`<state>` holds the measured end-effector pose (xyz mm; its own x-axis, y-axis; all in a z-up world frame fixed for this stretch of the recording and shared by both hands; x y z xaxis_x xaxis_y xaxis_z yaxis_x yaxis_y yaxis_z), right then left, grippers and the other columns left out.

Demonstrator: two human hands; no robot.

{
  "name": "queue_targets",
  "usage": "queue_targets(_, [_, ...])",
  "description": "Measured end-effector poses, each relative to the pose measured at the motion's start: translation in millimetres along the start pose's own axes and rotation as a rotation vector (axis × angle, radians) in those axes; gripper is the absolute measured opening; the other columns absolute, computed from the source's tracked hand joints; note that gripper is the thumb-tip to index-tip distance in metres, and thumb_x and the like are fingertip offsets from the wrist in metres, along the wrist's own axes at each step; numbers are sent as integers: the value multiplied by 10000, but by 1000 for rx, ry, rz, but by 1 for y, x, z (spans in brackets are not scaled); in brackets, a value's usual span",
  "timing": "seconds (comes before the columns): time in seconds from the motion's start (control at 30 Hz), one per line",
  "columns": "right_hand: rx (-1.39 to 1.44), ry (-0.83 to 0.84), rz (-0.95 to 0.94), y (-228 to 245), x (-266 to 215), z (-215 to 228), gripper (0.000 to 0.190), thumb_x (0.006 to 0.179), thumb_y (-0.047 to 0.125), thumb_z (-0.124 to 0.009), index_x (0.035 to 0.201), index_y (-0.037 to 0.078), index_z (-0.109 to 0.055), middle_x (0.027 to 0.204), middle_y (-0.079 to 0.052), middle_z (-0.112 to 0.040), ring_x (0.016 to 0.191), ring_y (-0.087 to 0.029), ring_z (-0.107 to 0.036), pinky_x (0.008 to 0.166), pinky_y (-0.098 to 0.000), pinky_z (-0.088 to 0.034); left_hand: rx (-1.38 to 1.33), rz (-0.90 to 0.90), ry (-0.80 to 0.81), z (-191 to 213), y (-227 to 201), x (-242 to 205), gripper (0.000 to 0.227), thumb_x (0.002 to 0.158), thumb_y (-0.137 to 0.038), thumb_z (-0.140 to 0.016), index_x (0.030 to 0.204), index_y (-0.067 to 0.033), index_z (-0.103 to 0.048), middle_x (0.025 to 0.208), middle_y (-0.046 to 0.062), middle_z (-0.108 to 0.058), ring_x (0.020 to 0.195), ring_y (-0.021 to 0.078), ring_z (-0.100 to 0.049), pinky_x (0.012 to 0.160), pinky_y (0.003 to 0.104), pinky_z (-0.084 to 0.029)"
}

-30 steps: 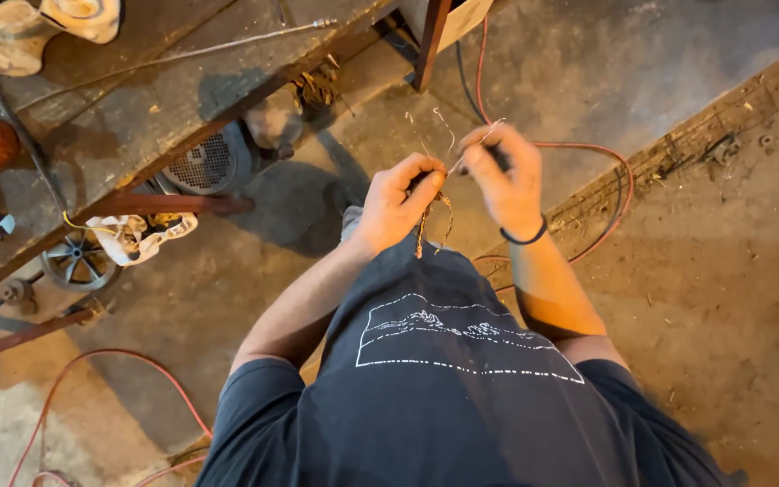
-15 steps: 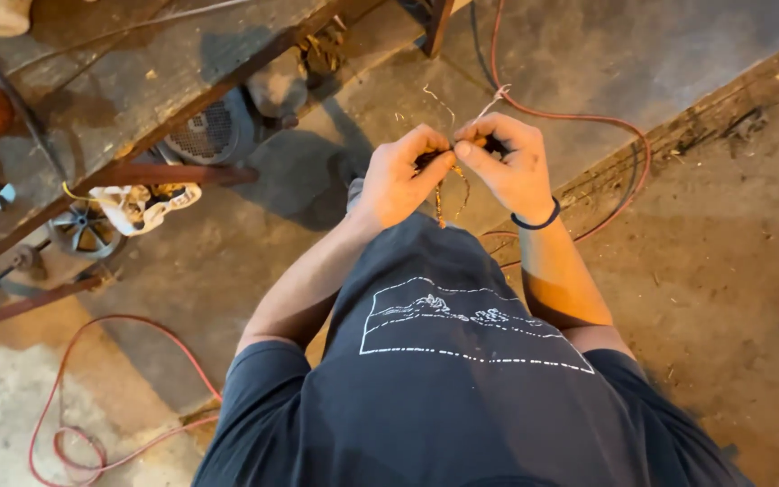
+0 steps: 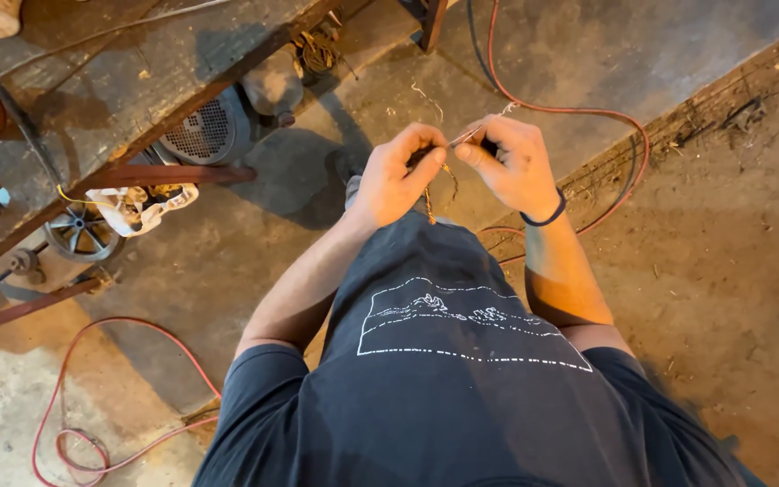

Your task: The person holds a bundle of copper wires and twists the strands together by hand. They repeatedly separate and re-twist the wires, occasionally moving around the cluttered workshop area while continuing the manual twisting process.

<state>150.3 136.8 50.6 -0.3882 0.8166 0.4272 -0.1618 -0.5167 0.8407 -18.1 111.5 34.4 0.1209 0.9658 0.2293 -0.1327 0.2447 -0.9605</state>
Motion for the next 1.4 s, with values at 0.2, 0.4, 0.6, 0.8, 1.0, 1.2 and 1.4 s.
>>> queue_targets(0.2, [636,-235,-164,-42,-11,2,284,974,251,-674,860,5,-588,847,-155,-581,762,-204,-598,627,-308,-512,129,-6,119,-10,-10,-6,72,1016,-157,-643,1072,-130,-680,852,122,-729,835,342,-733,744,423,-573])
queue_targets(0.4, [1292,-354,-412,-3,-1,19,185,909,248,-560,819,98,-622,908,-157,-636,825,-292,-582,744,-363,-441,198,-27,138,-12,-32,5,109,918,-61,-636,1024,-62,-658,801,35,-666,640,177,-563,602,295,-461])
queue_targets(0.6, [867,-585,215,-1,-24,147,330,1025,544,-560,1114,258,-700,1174,105,-725,1055,-59,-657,902,-328,-516,62,292,34,14,23,-20,111,965,-90,-646,1065,-46,-669,808,-8,-660,656,91,-532,599,224,-441])
queue_targets(0.8, [-12,-240,-198,-39,-23,30,86,877,16,-760,935,50,-705,888,-144,-667,899,-289,-665,860,-412,-534,35,136,107,-5,29,-6,108,984,-207,-692,1085,-173,-674,882,56,-739,850,200,-721,797,396,-566])
queue_targets(1.0, [271,-166,-151,-54,-25,0,216,966,185,-804,915,14,-684,877,-100,-668,818,-148,-605,770,-302,-522,-10,74,174,-13,13,0,96,1012,-194,-672,1098,-154,-658,842,51,-724,800,168,-686,789,366,-557])
queue_targets(1.2, [312,-188,-89,-50,-25,4,268,988,213,-777,954,-26,-661,917,-155,-667,838,-210,-645,787,-329,-534,-47,76,222,-27,14,-2,173,1010,-174,-670,1178,-139,-655,849,54,-737,826,146,-683,822,374,-560])
queue_targets(1.4, [286,-152,-140,-73,-26,-1,265,1022,214,-758,899,-1,-665,781,-105,-648,713,-126,-574,665,-287,-505,-46,38,195,-25,20,0,206,1017,-134,-674,1222,-141,-664,839,70,-737,768,139,-671,742,340,-559])
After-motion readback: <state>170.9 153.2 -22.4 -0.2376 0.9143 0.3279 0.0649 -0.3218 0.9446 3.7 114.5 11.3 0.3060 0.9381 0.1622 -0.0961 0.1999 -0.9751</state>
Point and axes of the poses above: each hand's wrist, its own x-axis towards the middle knuckle, its own z-axis out of the back of the hand, y = z × x, the point moved 8 cm from there along x, towards the middle knuckle
